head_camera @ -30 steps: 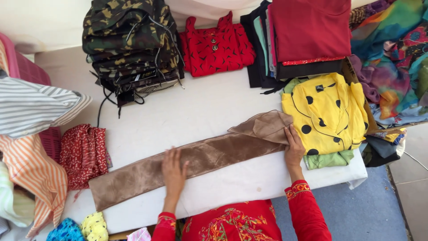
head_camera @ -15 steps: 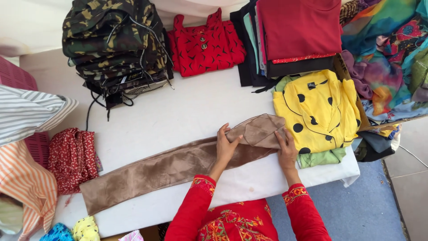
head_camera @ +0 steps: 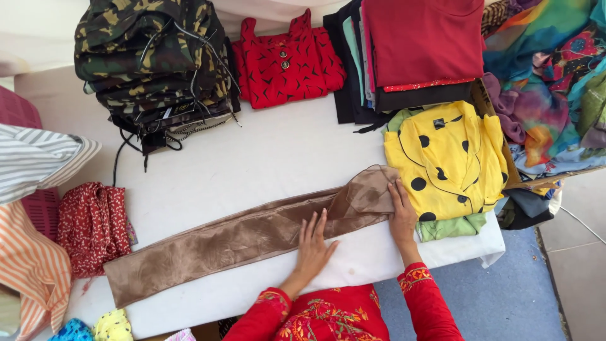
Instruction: The person folds a brown scarf on a white table, smoothing it out and folding it into a compact square before placing it aside. They then pick up a yellow and green patterned scarf, unfold it, and begin folding it in a similar manner. The workspace is surrounded by stacks of various folded garments.
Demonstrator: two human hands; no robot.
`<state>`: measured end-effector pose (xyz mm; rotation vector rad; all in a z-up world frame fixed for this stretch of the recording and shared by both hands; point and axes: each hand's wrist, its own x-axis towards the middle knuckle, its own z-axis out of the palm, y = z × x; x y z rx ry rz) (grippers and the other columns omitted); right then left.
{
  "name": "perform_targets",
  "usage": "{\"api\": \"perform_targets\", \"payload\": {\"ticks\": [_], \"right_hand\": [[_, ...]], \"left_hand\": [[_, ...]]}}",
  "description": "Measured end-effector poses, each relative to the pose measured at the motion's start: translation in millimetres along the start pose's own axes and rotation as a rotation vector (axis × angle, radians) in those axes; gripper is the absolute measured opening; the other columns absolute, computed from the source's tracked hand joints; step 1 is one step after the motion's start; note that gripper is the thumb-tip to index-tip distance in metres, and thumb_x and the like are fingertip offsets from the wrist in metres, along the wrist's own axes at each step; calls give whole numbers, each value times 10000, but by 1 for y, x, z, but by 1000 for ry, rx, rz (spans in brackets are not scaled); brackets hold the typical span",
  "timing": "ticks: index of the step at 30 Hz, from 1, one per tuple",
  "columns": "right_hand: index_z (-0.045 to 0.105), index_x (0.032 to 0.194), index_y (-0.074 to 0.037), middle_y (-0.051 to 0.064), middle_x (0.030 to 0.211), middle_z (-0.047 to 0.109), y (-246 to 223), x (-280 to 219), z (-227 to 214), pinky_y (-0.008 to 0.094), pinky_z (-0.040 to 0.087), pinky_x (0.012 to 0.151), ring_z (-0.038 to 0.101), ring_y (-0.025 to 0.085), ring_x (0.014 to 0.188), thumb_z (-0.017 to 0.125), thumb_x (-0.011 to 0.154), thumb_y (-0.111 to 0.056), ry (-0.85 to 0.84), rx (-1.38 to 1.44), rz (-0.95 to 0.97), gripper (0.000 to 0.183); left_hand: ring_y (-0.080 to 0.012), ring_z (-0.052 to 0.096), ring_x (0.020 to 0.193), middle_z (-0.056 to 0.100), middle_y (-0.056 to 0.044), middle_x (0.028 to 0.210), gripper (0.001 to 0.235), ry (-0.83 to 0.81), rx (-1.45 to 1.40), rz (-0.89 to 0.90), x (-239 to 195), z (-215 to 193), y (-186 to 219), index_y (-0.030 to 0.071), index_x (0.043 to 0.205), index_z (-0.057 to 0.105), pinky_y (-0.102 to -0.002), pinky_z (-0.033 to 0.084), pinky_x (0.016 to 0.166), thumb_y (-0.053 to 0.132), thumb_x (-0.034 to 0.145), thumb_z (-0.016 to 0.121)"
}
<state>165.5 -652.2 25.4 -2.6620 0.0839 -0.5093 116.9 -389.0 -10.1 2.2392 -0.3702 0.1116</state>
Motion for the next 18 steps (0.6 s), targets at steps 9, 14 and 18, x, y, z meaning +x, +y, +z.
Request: {"api": "perform_targets", "payload": {"ticks": [9,14,18], "right_hand": [[627,1404,-112,113,1552,538,3,-8,3,387,534,1005,596,335,1350,468,818,216,149,96,-17,690],[629,1409,-107,139,1579,503,5,-15,4,401,523,1024,572,340,1369,471,825,215,134,86,-66,685],[643,1401,-131,144,1598,471,5,-12,5,408,512,1040,543,341,1400,473,788,220,32,53,-78,726]], "left_hand": [[-300,121,1577,151,-94,1712,896,-239,653,189,25,-30,-54,91,1632,184,-588,102,1251,618,975,489],[-308,100,1569,153,-88,1704,936,-292,604,142,47,-43,-46,102,1609,211,-618,75,1237,680,930,494],[-340,68,1548,136,-140,1676,1054,-96,227,159,65,-54,-26,43,1605,169,-633,27,1204,753,887,471]]}}
